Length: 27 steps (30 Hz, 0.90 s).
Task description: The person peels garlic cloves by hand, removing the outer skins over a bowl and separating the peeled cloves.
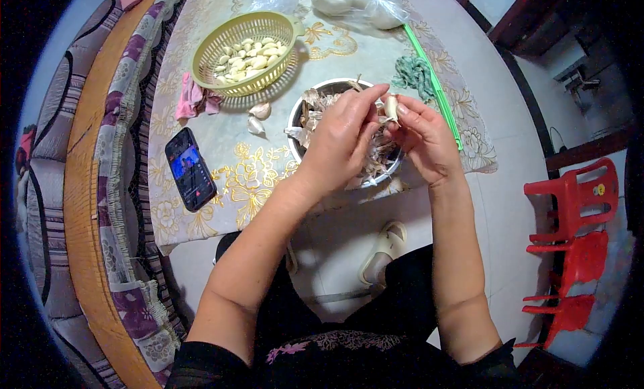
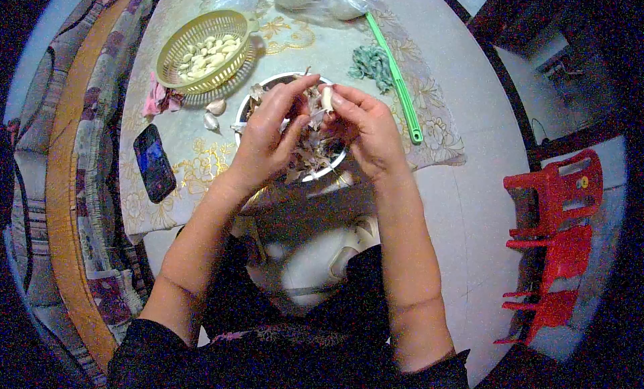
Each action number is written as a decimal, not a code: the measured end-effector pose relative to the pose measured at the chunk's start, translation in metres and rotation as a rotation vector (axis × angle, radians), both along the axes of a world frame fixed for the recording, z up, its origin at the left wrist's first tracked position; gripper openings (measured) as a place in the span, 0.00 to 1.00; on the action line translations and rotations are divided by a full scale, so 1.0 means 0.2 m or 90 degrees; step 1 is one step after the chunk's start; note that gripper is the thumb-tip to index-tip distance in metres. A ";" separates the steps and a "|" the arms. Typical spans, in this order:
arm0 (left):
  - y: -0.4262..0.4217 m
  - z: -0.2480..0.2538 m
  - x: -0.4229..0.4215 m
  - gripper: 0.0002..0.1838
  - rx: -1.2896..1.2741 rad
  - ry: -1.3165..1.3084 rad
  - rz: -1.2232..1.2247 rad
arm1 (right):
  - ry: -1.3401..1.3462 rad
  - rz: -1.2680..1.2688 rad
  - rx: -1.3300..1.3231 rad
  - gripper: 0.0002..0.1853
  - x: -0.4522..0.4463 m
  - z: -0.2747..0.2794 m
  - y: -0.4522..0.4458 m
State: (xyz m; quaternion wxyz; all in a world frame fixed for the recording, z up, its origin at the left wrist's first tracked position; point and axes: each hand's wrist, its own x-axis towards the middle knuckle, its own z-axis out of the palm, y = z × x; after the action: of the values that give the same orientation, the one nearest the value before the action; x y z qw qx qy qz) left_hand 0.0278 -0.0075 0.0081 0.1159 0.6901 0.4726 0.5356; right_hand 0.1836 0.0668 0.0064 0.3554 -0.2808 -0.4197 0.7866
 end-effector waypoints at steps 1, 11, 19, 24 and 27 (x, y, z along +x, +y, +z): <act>-0.01 0.01 0.00 0.23 -0.016 0.003 -0.002 | -0.007 -0.010 0.003 0.16 0.00 0.01 -0.01; -0.02 0.01 0.01 0.22 -0.040 0.026 -0.012 | -0.077 -0.160 0.132 0.15 -0.08 -0.04 -0.05; -0.06 0.04 0.02 0.21 -0.121 -0.026 -0.019 | -0.172 -0.212 0.288 0.13 -0.04 -0.02 0.00; -0.03 0.00 -0.03 0.10 -0.126 -0.045 0.097 | -0.210 -0.131 0.372 0.13 -0.04 -0.01 -0.02; -0.01 -0.04 -0.06 0.11 -0.041 -0.002 0.139 | -0.264 -0.095 0.426 0.12 -0.04 0.00 -0.04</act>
State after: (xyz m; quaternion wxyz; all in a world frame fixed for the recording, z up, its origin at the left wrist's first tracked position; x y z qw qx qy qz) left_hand 0.0164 -0.0087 0.0008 0.0796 0.6293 0.5619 0.5309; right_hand 0.1752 0.0581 0.0063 0.3907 -0.3322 -0.6942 0.5051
